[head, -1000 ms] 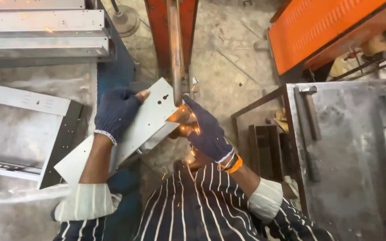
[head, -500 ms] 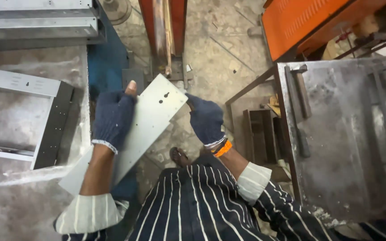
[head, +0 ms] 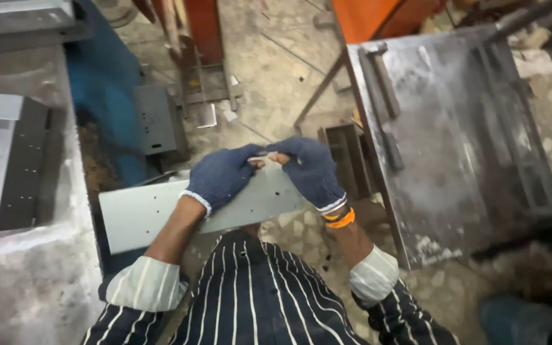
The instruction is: The person handles perforated sheet-metal channel sections and flat metal panels in a workshop, positioning and fitting the panels against the channels and aligning holes. They hold a small metal piece, work the parts together by hand, and sparks appear briefly as a piece is worked near the machine.
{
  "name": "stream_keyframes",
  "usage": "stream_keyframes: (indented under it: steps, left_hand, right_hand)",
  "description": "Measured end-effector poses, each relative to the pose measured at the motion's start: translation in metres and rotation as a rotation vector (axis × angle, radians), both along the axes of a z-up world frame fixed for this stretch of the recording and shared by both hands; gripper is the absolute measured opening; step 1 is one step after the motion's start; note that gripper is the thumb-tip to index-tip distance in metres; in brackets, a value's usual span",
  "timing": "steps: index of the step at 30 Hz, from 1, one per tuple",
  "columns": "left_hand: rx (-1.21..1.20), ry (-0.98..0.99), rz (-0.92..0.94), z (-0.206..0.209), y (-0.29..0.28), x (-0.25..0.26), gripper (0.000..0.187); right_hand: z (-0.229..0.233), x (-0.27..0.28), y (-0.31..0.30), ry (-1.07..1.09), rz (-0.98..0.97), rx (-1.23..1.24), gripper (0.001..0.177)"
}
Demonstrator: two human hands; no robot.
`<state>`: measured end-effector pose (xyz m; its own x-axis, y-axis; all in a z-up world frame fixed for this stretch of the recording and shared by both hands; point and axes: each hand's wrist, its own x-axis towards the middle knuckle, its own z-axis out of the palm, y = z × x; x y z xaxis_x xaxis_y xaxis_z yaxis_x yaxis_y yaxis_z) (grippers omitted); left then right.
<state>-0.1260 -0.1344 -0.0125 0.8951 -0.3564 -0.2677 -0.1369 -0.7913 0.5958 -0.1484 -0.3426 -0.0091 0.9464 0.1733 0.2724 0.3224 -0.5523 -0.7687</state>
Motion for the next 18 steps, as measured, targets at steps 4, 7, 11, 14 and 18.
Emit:
stream_keyframes:
  steps: [4, 7, 11, 14, 18]
  left_hand:
    - [0.015, -0.074, -0.166, -0.017, -0.021, -0.027, 0.032]
    - [-0.139, 0.019, -0.217, 0.006, -0.022, -0.033, 0.037]
    - [-0.376, 0.187, -0.171, 0.021, -0.022, -0.002, 0.043]
    - [-0.465, 0.157, -0.197, 0.018, -0.025, 0.032, 0.045]
    - [-0.586, 0.122, -0.194, 0.021, -0.034, 0.065, 0.049]
  right_hand:
    - [-0.060, -0.073, -0.064, 0.166, -0.122, 0.483, 0.018]
    - [-0.117, -0.138, -0.104, 0.148, -0.226, 0.164, 0.028]
    - [-0.110, -0.193, -0.081, 0.135, -0.022, -0.038, 0.045]
    - [-0.143, -0.208, -0.081, 0.197, -0.310, -0.085, 0.030]
    - [-0.117, -0.204, -0.077, 0.095, -0.664, 0.031, 0.028]
